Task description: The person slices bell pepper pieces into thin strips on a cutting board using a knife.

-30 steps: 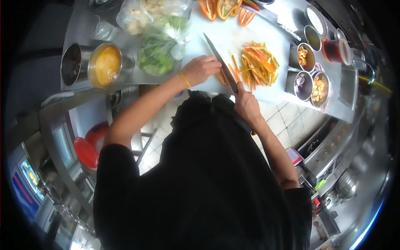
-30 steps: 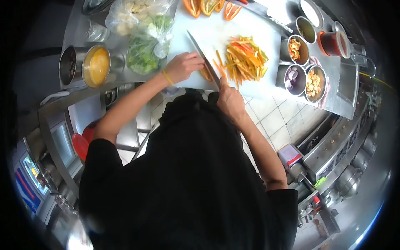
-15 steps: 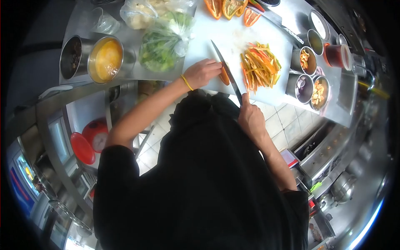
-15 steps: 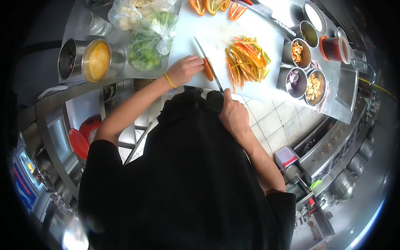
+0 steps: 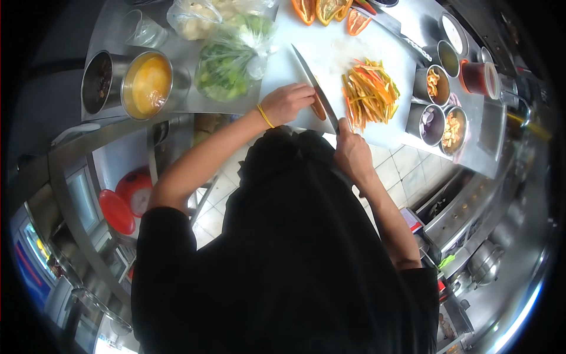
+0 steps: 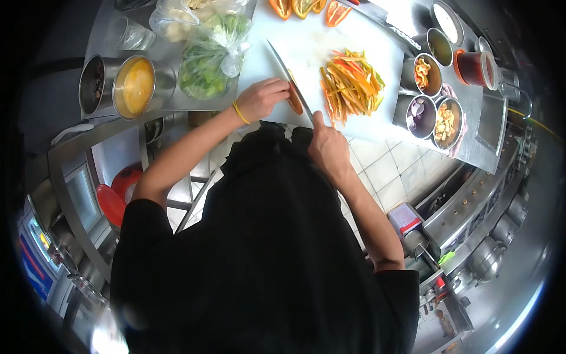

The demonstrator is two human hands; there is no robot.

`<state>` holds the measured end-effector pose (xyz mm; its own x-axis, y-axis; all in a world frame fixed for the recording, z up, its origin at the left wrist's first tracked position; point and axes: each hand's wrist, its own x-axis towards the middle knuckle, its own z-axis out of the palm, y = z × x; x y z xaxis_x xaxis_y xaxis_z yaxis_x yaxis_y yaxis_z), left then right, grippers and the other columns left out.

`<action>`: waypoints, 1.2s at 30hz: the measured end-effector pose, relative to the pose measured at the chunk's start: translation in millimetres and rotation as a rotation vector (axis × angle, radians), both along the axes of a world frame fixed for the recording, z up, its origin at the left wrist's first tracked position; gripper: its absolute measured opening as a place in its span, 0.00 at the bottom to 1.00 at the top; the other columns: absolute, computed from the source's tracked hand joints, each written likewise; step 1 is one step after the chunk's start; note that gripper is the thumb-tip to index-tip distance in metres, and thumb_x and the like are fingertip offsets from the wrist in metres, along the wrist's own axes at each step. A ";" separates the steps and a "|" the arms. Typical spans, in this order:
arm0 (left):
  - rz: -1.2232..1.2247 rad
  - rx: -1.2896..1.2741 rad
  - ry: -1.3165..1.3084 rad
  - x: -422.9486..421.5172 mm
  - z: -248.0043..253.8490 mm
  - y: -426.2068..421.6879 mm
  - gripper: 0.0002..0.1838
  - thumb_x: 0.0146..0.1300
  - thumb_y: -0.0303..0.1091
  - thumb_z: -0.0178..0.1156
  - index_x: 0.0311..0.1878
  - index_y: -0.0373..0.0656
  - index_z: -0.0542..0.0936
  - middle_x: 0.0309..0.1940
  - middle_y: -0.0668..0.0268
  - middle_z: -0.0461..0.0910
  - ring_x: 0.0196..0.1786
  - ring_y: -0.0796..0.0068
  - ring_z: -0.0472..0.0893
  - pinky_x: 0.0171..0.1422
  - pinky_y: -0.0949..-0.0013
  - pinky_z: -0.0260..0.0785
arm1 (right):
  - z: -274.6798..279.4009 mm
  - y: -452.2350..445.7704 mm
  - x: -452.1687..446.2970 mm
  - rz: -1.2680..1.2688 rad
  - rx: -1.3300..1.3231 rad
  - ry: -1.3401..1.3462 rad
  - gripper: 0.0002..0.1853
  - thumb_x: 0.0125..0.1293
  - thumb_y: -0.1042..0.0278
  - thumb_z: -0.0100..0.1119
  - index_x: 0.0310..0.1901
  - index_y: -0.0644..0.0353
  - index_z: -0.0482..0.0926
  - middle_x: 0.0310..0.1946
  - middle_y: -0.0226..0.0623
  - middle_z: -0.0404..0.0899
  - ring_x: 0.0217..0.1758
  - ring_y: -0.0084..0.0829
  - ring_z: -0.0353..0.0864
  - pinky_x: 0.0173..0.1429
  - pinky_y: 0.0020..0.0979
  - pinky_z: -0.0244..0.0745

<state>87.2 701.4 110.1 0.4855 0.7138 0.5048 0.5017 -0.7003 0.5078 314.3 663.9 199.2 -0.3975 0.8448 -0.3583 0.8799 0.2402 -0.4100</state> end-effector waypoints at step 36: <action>0.241 -0.089 -0.140 7.9 3.0 -22.0 0.09 0.50 0.18 0.54 0.35 0.35 0.79 0.43 0.59 0.78 0.50 0.58 0.80 0.50 0.62 0.76 | -14.2 14.0 -31.2 0.021 0.002 0.039 0.13 0.58 0.80 0.49 0.46 0.65 0.63 0.21 0.62 0.78 0.27 0.63 0.80 0.34 0.57 0.75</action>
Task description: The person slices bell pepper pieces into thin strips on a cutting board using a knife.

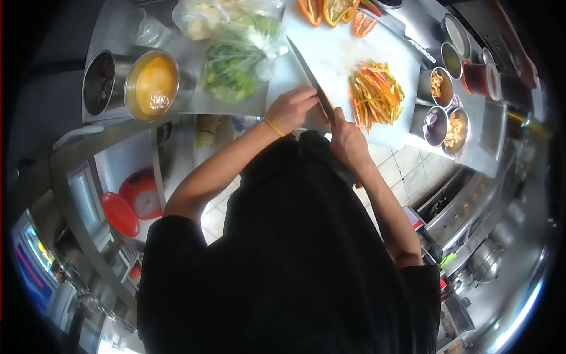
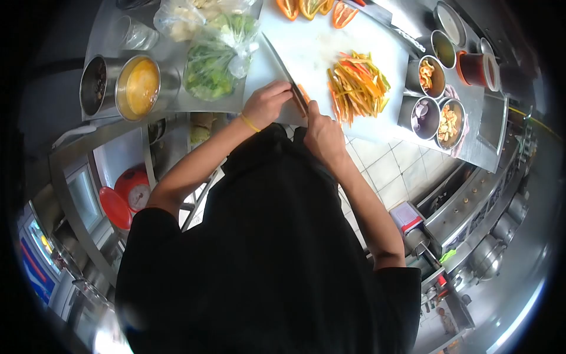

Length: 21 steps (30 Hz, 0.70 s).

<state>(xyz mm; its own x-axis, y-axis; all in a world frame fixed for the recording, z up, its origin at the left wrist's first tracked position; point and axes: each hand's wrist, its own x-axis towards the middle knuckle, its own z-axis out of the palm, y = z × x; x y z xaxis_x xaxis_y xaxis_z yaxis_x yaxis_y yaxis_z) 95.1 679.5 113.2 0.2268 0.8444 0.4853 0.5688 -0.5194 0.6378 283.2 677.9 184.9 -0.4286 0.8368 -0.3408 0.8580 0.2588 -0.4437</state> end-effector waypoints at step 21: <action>0.026 -0.011 -0.016 -2.6 0.4 2.3 0.10 0.50 0.18 0.54 0.36 0.34 0.80 0.39 0.59 0.79 0.45 0.58 0.79 0.48 0.61 0.75 | 9.8 -21.6 -5.5 -0.113 -0.117 -0.028 0.15 0.63 0.76 0.53 0.49 0.64 0.64 0.25 0.64 0.79 0.31 0.64 0.80 0.38 0.58 0.75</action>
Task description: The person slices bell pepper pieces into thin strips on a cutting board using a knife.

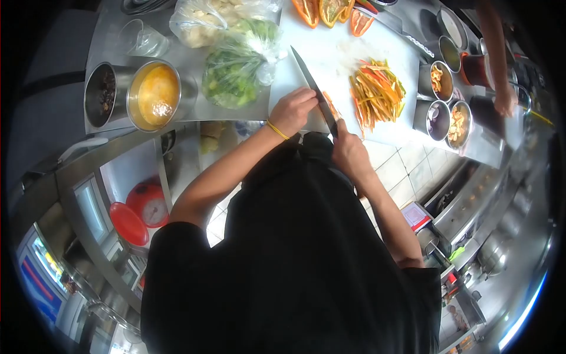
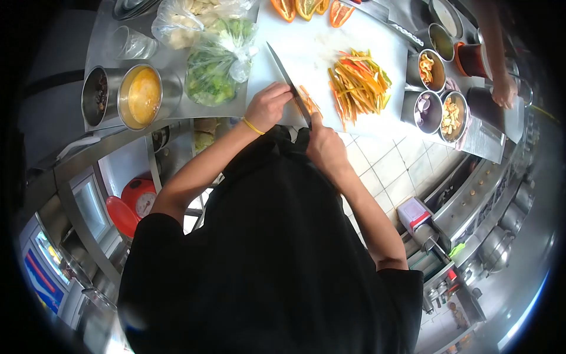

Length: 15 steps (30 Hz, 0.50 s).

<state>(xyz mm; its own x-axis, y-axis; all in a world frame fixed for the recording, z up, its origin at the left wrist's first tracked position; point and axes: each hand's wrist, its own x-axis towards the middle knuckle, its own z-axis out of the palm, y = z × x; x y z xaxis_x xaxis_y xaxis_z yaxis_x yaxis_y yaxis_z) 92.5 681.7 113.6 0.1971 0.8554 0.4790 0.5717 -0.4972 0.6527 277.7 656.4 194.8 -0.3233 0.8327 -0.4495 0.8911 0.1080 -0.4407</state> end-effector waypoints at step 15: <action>-0.084 0.008 -0.087 84.4 3.0 22.5 0.07 0.52 0.14 0.58 0.33 0.35 0.79 0.35 0.59 0.79 0.40 0.56 0.79 0.43 0.60 0.74 | -8.2 27.4 82.3 -0.168 0.188 0.014 0.17 0.61 0.74 0.58 0.50 0.62 0.67 0.23 0.59 0.79 0.31 0.61 0.81 0.37 0.56 0.75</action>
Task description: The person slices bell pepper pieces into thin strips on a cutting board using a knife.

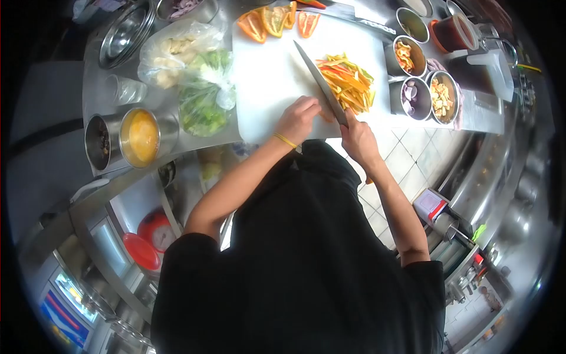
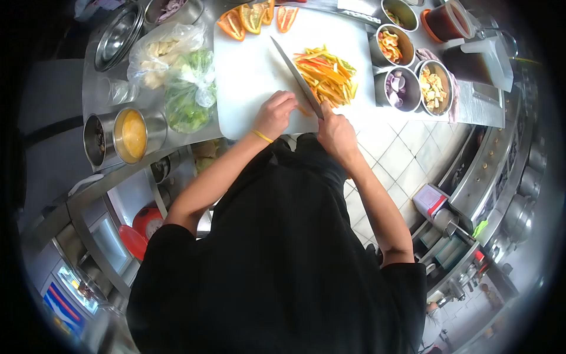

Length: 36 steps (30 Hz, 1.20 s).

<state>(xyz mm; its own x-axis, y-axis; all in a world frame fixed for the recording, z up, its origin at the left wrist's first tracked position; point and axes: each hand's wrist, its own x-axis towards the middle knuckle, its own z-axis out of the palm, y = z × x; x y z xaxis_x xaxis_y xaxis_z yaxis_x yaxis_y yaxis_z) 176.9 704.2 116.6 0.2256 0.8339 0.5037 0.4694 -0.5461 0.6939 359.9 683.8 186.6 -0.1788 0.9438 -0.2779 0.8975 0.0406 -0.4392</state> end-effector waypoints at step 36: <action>0.360 -0.406 0.649 12.3 61.2 188.5 0.11 0.60 0.35 0.65 0.42 0.39 0.85 0.45 0.56 0.83 0.50 0.54 0.82 0.55 0.58 0.74 | 17.4 -8.2 69.6 0.371 -0.227 0.294 0.18 0.57 0.73 0.61 0.51 0.57 0.75 0.25 0.51 0.81 0.34 0.54 0.82 0.42 0.49 0.77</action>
<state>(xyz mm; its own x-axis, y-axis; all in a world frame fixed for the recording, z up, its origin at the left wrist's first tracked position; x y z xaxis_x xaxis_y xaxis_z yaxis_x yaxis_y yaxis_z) 189.2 892.7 177.8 0.0521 0.9986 0.0116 0.9403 -0.0530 0.3362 429.5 675.6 204.0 -0.5905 0.7241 -0.3564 0.6786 0.2064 -0.7049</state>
